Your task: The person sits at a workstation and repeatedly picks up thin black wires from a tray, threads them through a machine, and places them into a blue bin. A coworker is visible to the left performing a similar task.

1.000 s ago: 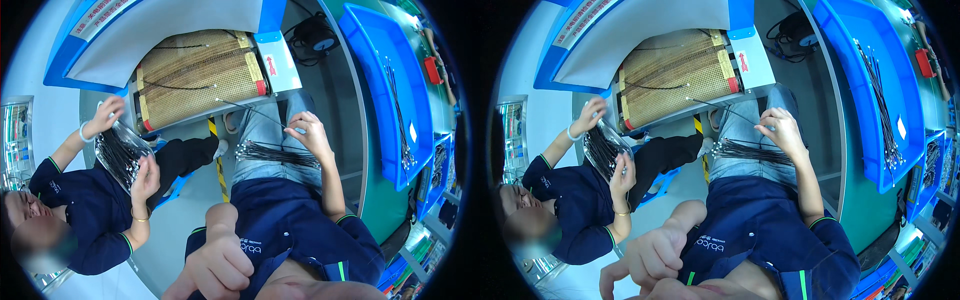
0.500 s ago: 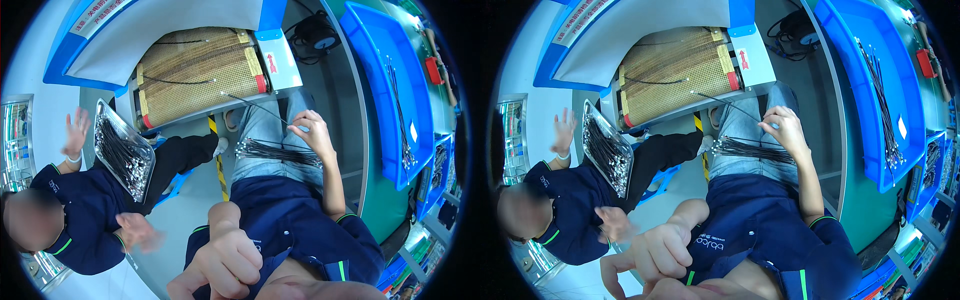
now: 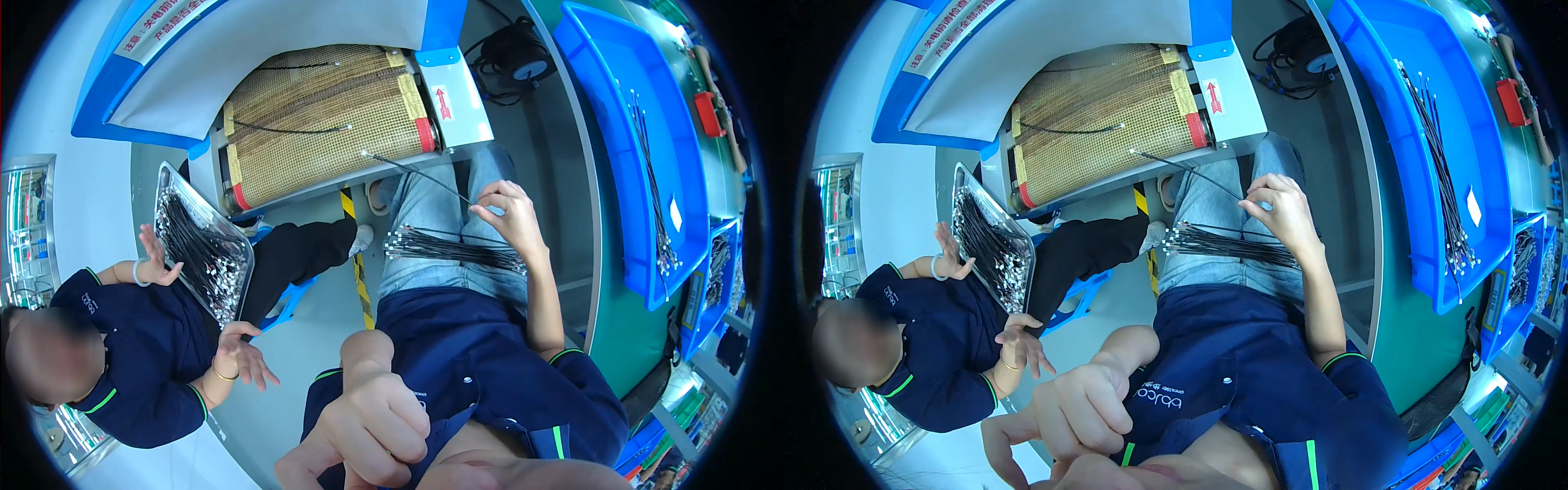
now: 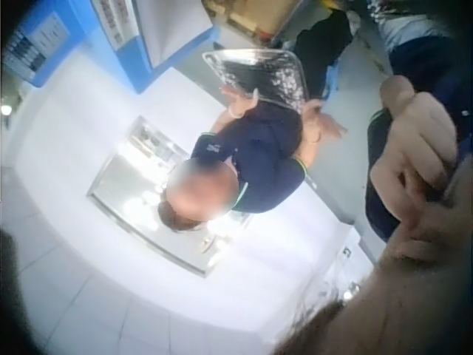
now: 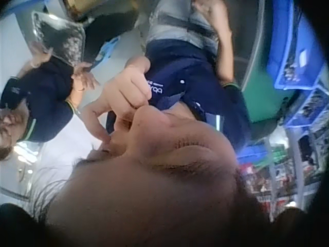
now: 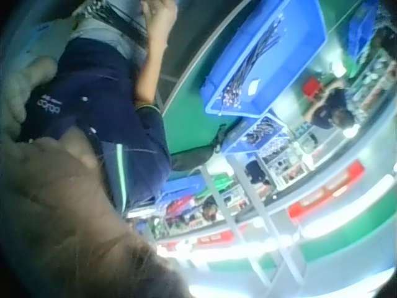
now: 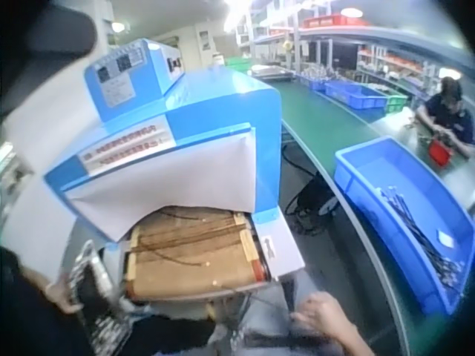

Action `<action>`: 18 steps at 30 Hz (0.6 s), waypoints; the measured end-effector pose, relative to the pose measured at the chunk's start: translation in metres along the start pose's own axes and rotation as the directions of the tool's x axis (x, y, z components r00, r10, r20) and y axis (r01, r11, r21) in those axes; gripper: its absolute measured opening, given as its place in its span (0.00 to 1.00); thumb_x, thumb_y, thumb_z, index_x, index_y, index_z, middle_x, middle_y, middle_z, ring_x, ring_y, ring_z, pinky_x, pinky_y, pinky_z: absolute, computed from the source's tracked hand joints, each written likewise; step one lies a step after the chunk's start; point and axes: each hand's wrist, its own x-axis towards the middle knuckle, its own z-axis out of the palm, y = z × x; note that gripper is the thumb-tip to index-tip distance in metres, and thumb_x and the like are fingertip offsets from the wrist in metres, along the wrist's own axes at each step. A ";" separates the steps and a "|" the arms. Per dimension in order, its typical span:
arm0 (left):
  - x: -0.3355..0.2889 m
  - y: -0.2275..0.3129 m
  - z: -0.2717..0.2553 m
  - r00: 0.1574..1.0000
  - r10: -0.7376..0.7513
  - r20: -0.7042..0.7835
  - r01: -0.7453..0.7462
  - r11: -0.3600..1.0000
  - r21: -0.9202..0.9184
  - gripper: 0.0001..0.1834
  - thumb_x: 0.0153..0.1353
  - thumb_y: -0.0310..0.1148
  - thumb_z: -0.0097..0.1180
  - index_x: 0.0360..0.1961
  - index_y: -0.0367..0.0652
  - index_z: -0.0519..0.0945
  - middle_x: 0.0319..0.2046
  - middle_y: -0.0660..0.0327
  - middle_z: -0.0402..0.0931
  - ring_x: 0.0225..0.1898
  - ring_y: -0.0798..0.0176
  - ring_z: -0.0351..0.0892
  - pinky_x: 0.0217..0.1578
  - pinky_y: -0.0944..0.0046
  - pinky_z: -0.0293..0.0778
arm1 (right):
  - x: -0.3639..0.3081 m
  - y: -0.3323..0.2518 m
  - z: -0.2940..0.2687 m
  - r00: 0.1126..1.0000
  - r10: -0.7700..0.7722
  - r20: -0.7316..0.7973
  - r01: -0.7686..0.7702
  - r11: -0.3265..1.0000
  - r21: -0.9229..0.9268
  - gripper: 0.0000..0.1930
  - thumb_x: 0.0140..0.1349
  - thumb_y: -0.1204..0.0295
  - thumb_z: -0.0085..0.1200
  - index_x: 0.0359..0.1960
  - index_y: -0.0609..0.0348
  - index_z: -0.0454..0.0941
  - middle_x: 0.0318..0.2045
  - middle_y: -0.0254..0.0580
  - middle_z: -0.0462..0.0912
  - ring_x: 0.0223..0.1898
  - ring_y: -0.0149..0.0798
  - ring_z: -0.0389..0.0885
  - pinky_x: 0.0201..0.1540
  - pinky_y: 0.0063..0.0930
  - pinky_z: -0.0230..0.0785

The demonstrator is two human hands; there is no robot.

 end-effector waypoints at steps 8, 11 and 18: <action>0.003 -0.003 0.002 1.000 -0.002 -0.018 0.002 1.000 0.022 0.19 0.66 0.31 0.48 0.55 0.54 0.59 0.10 0.62 0.63 0.10 0.66 0.65 0.11 0.71 0.59 | 0.000 0.000 -0.002 1.000 0.009 -0.003 -0.009 1.000 -0.004 0.08 0.47 0.69 0.66 0.24 0.59 0.81 0.29 0.35 0.79 0.35 0.39 0.78 0.44 0.33 0.69; 0.001 0.000 0.002 1.000 -0.007 -0.006 0.007 1.000 0.002 0.18 0.66 0.30 0.48 0.55 0.53 0.59 0.10 0.62 0.63 0.10 0.66 0.65 0.11 0.71 0.58 | 0.000 -0.002 -0.002 1.000 0.005 -0.002 -0.005 1.000 -0.007 0.08 0.47 0.70 0.66 0.24 0.59 0.81 0.29 0.35 0.79 0.35 0.39 0.78 0.44 0.33 0.69; -0.001 0.009 0.005 0.993 -0.104 -0.063 0.106 0.994 0.028 0.16 0.66 0.30 0.48 0.51 0.51 0.59 0.10 0.62 0.64 0.10 0.66 0.65 0.12 0.71 0.59 | 0.000 -0.001 -0.002 1.000 0.008 -0.003 -0.008 1.000 -0.003 0.07 0.47 0.70 0.66 0.24 0.59 0.81 0.29 0.35 0.80 0.35 0.39 0.78 0.43 0.32 0.69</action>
